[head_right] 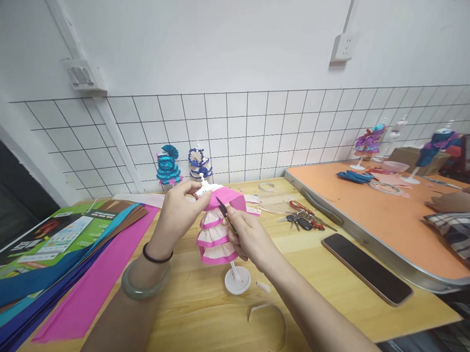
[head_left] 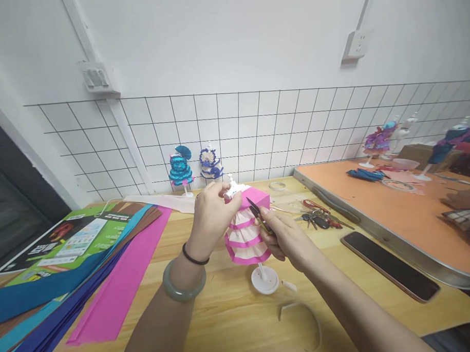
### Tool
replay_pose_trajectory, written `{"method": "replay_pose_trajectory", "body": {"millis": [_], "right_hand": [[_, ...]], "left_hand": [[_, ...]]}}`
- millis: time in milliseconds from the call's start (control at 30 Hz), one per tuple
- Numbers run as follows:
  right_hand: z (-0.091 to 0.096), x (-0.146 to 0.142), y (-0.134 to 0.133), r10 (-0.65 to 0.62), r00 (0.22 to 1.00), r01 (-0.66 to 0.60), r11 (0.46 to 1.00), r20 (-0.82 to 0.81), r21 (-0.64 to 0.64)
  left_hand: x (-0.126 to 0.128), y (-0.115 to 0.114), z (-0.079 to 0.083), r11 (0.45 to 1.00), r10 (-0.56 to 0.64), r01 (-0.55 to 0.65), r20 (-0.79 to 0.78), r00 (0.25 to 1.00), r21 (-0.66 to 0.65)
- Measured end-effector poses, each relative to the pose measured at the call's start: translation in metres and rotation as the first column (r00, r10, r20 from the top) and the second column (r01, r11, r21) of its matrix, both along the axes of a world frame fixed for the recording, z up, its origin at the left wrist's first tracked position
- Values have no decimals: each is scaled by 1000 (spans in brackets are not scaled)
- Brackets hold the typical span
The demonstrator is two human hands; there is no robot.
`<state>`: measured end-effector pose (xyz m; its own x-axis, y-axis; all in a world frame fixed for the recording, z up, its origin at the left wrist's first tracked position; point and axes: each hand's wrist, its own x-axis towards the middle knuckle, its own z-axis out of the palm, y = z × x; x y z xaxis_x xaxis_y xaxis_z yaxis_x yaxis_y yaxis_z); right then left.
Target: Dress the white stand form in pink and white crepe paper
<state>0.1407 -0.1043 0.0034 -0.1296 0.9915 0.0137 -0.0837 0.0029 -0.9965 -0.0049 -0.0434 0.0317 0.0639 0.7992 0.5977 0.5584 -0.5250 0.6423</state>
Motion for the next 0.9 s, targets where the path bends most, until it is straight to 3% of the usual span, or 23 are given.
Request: {"method": "replay_pose_trajectory", "body": {"millis": [900], "right_hand": [[4, 0, -2, 8, 1000, -8, 999, 4, 44]], "left_hand": [[3, -4, 0, 998, 6, -6, -5, 1000, 56]]}}
